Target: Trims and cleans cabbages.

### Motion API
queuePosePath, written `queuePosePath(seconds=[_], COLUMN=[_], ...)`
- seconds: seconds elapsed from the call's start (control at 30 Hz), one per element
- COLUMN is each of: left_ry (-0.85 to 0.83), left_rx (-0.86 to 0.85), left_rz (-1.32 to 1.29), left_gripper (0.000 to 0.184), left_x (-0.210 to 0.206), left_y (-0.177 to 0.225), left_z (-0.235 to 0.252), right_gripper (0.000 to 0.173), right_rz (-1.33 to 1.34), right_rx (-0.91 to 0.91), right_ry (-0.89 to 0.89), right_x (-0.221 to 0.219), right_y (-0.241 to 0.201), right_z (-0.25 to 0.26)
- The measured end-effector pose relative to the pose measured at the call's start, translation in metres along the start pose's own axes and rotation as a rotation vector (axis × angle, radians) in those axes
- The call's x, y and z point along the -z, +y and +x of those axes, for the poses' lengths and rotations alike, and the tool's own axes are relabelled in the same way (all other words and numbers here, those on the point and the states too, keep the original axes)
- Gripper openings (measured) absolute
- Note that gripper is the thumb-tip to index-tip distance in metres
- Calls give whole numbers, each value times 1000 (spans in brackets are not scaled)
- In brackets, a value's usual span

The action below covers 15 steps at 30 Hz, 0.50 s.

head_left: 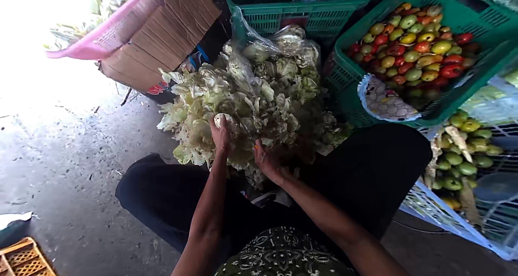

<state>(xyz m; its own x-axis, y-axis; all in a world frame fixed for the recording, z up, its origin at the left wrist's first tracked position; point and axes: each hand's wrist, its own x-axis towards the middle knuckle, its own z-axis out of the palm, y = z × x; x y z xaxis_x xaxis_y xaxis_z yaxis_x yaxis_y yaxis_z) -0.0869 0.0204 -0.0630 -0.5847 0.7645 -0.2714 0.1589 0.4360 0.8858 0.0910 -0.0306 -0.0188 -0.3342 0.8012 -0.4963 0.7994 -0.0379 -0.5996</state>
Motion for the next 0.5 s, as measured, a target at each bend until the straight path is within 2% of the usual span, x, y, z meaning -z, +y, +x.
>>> queuePosePath(seconds=[0.17, 0.5], left_ry=[13, 18], left_rx=[-1, 51], left_rz=[95, 151], left_gripper=[64, 64], left_x=[2, -6], left_y=[6, 6], left_z=[-2, -9], right_gripper=[46, 45], right_rz=[-48, -162], right_rx=[84, -36], right_ry=[36, -79], right_x=[-9, -11], right_y=[-7, -15], right_z=[-18, -12])
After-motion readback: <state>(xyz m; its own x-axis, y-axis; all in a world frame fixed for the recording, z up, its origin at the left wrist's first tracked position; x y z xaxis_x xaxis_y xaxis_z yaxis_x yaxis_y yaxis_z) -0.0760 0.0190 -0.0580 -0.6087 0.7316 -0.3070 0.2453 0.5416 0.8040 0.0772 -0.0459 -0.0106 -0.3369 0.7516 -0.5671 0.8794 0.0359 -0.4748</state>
